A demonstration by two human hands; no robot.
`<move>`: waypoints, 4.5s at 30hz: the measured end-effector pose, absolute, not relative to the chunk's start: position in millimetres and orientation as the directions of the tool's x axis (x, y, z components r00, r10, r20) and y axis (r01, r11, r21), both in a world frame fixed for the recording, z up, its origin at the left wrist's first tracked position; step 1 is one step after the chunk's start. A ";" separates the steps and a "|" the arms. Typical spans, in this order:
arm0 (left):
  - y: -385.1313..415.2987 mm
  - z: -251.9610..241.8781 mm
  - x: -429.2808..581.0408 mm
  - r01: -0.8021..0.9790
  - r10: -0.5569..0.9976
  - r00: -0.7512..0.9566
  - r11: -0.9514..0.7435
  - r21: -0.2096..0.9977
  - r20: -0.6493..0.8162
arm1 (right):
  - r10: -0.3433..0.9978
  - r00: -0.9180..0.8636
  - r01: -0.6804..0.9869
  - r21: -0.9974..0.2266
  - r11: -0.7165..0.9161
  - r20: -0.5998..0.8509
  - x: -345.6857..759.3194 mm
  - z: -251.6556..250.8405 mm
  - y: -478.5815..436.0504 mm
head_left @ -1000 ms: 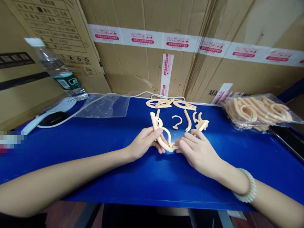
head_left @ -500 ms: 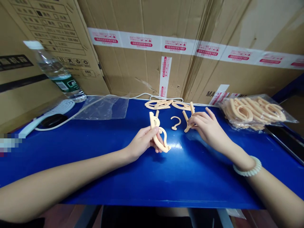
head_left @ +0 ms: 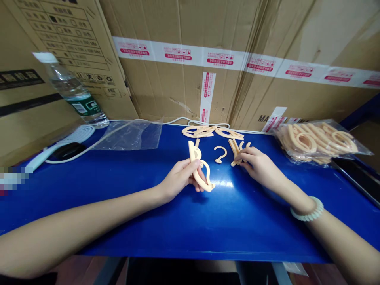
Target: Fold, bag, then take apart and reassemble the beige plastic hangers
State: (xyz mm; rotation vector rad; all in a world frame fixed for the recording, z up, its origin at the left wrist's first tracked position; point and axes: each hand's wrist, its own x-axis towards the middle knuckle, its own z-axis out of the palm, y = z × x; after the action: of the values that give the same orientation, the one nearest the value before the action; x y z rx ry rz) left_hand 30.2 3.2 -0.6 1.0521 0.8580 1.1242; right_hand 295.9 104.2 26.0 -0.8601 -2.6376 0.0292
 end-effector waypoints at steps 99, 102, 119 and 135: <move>-8.1 -1.3 24.8 0.749 0.501 0.636 -0.584 -0.313 0.587 | 0.668 -0.738 0.402 -0.860 0.316 -0.099 254.3 29.7 26.1; -9.0 -0.8 26.6 0.761 0.503 0.622 -0.570 -0.311 0.600 | 0.683 -0.731 0.413 -0.804 0.427 -0.013 253.4 31.2 23.9; -11.6 5.6 28.8 0.825 0.854 0.360 -0.479 0.300 0.375 | 0.622 -0.731 0.377 -0.594 0.711 0.280 259.0 25.2 24.6; 1.4 14.0 19.2 -0.124 0.976 0.157 0.170 0.978 -0.150 | 0.548 -0.617 0.573 -0.155 0.805 0.564 318.0 49.9 125.9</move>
State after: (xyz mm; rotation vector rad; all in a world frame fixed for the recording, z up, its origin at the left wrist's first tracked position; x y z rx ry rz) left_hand 19.2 1.4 14.0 1.0589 1.0746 1.0468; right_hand 318.0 125.9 49.9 -0.8246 -2.3784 -0.0536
